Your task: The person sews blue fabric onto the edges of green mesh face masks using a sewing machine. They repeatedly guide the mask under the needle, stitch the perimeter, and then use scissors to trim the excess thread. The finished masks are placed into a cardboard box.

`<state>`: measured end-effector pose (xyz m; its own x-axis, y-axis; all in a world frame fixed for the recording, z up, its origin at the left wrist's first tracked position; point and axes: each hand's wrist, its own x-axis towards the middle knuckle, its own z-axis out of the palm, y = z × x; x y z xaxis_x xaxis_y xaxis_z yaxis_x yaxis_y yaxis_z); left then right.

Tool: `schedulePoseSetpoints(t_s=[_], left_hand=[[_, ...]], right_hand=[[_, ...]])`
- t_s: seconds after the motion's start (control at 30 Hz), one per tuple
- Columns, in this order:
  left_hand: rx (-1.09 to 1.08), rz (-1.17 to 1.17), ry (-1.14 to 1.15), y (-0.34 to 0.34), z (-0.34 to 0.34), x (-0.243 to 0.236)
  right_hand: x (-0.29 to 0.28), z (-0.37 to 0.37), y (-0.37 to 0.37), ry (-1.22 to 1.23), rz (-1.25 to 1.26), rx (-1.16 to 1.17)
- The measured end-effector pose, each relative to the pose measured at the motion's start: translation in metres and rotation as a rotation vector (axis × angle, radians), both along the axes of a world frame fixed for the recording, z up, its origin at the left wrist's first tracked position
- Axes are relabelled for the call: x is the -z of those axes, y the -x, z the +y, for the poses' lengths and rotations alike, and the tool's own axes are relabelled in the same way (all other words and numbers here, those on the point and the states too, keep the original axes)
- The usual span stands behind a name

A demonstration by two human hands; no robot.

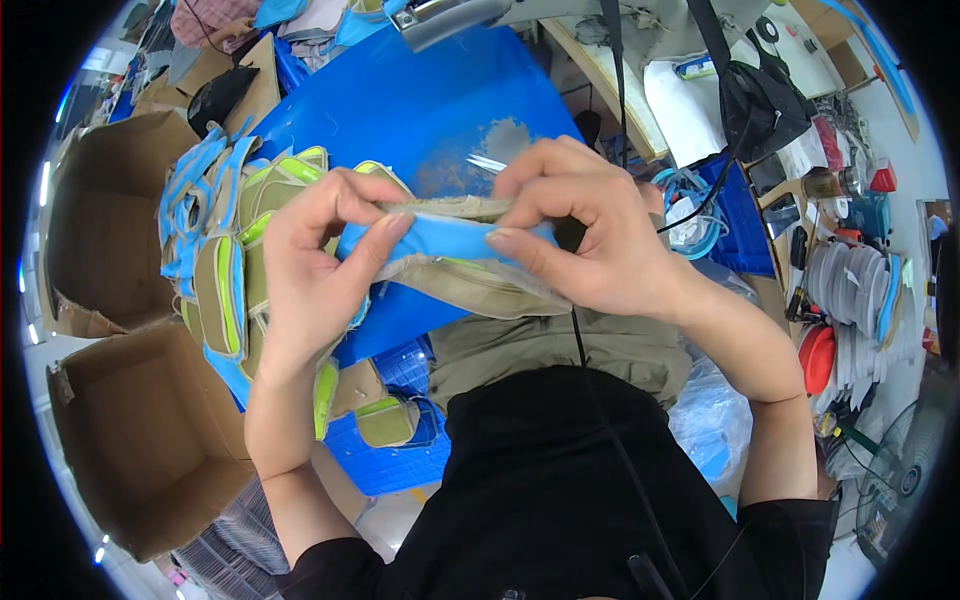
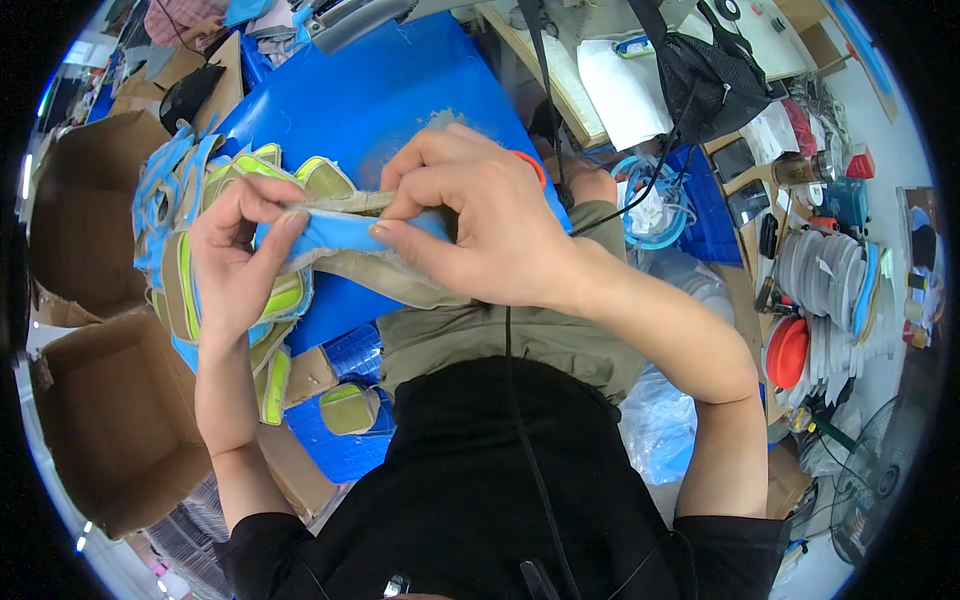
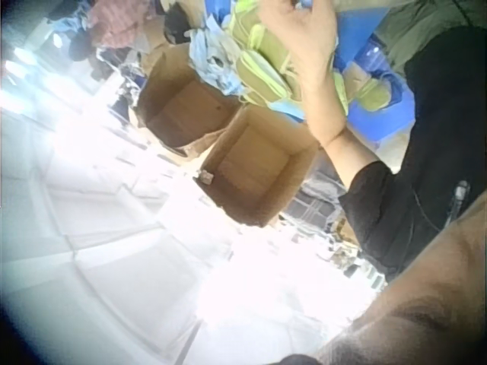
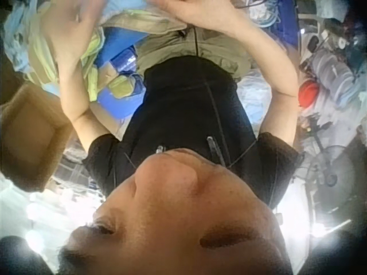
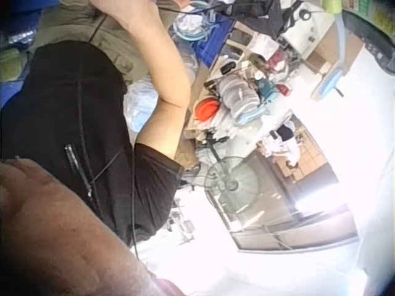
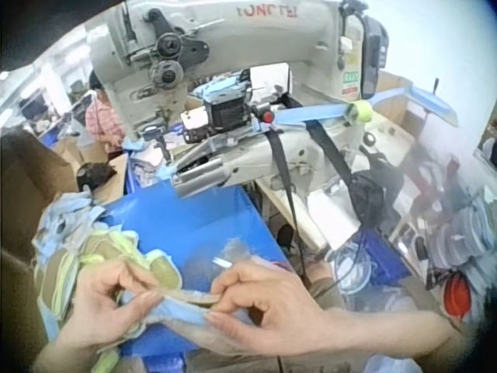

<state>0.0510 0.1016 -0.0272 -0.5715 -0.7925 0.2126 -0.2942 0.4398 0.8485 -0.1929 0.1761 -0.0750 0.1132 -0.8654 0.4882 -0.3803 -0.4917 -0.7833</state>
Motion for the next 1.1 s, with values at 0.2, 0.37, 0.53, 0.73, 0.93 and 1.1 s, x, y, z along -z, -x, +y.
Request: schedulePoseSetpoints(t_s=[0.2,0.37,0.53,0.73,0.93,1.1], left_hand=[[-0.032,0.028,0.103,-0.007,0.013,0.008],[-0.014,0.028,0.175,-0.009,0.018,0.012],[-0.021,0.030,0.226,-0.009,0.024,0.012],[-0.014,0.031,0.285,-0.004,0.028,0.007],[-0.018,0.005,0.294,0.000,0.034,-0.009],[0.069,-0.057,0.334,0.005,0.027,-0.043]], right_hand=[[0.009,0.002,-0.006,-0.030,-0.110,-0.027],[0.014,0.004,-0.008,-0.057,-0.149,-0.024],[0.012,0.006,-0.006,-0.045,-0.130,-0.053],[0.011,0.008,-0.004,-0.037,-0.127,-0.071],[0.003,0.015,-0.002,-0.089,-0.170,-0.099],[-0.035,0.021,0.002,-0.344,-0.252,-0.137]])
